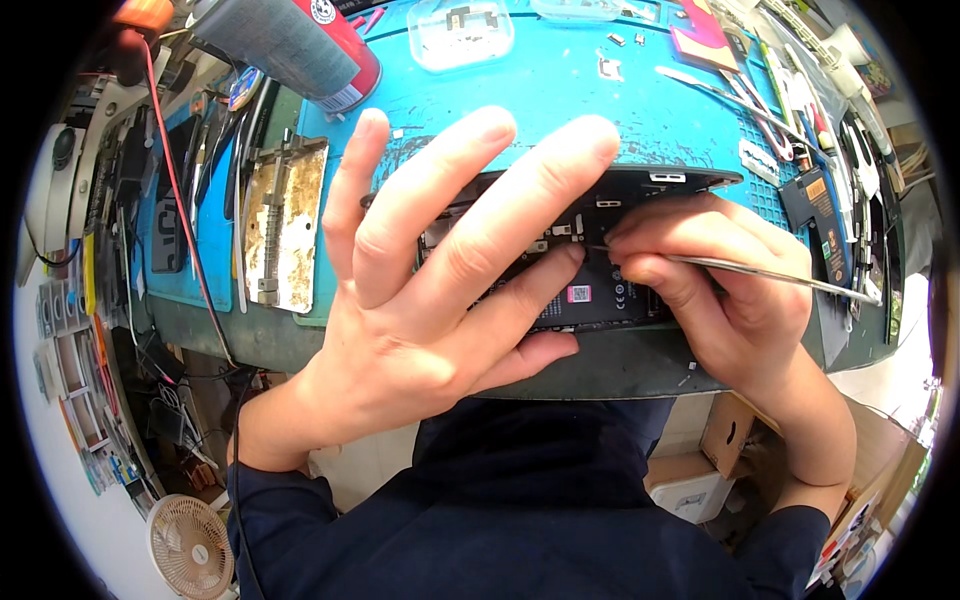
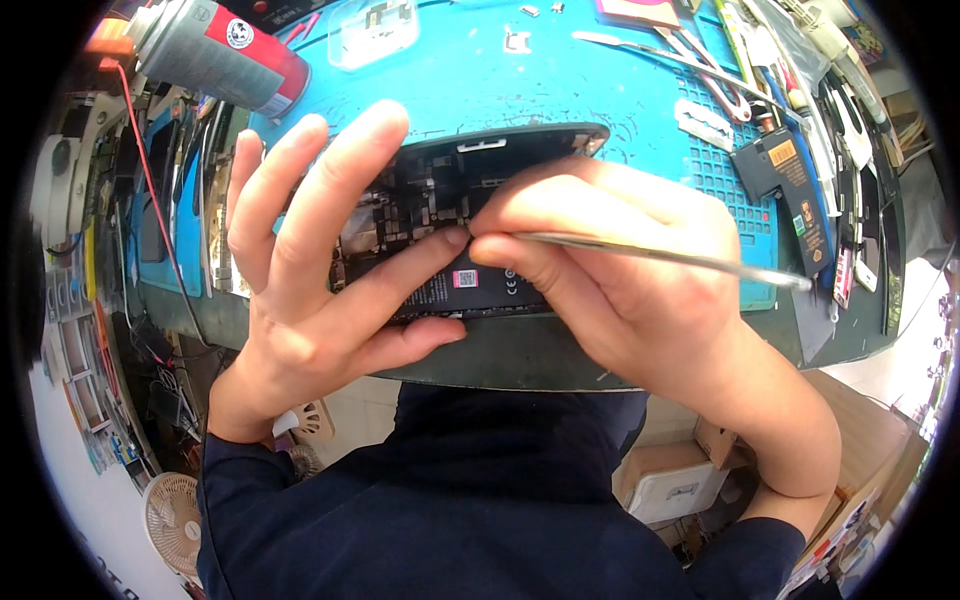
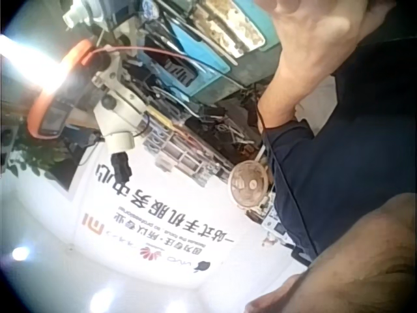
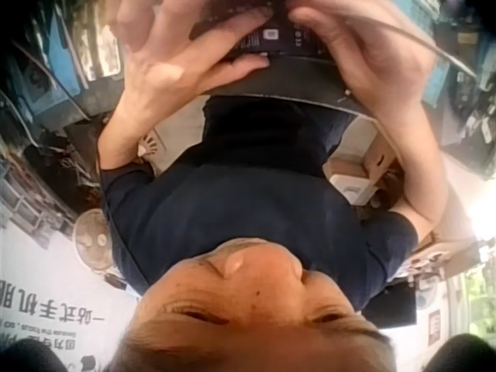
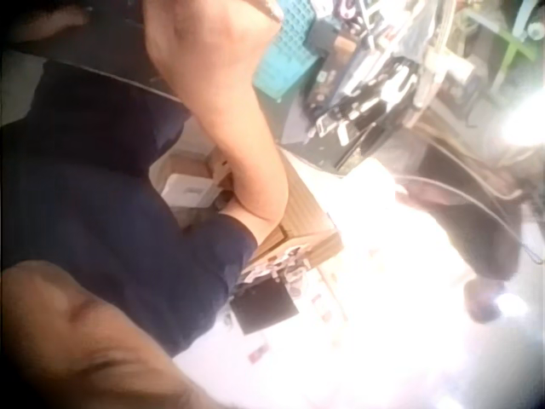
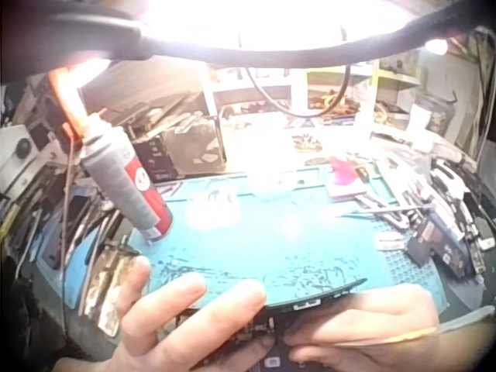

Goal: The person uses tweezers to carefully manipulate and connect internal ribbon cables and components within a disassembled smartphone. They repeatedly lift the screen assembly to access the motherboard and battery area, ensuring connections are secure before closing the device.

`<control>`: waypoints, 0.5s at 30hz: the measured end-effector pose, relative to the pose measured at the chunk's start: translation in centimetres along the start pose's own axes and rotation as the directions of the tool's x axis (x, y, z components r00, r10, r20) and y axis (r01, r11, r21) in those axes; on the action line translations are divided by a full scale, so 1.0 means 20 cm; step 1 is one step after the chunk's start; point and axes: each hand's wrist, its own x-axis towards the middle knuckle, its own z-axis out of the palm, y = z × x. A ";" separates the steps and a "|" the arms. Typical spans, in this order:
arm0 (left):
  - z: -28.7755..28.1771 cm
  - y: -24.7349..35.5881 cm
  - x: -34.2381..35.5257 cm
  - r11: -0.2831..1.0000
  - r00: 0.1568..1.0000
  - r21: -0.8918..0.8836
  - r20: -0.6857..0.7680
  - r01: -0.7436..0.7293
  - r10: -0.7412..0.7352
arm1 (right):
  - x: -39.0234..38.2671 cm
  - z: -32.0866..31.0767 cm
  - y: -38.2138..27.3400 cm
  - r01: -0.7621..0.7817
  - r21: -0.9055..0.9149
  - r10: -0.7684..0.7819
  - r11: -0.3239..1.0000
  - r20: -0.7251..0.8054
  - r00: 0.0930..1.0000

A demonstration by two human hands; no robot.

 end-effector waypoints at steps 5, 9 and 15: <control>0.02 -0.02 -0.01 0.999 0.998 0.009 -0.046 -0.053 0.053 | 0.01 0.01 0.00 0.028 0.034 -0.028 0.999 -0.008 1.000; 0.02 -0.03 -0.01 0.999 0.998 0.006 -0.037 -0.049 0.049 | 0.01 0.00 -0.01 0.025 0.004 -0.025 1.000 -0.007 1.000; 0.02 -0.01 -0.02 0.999 0.999 0.009 -0.034 -0.038 0.039 | 0.00 0.01 0.00 0.035 0.012 -0.034 0.999 -0.028 0.999</control>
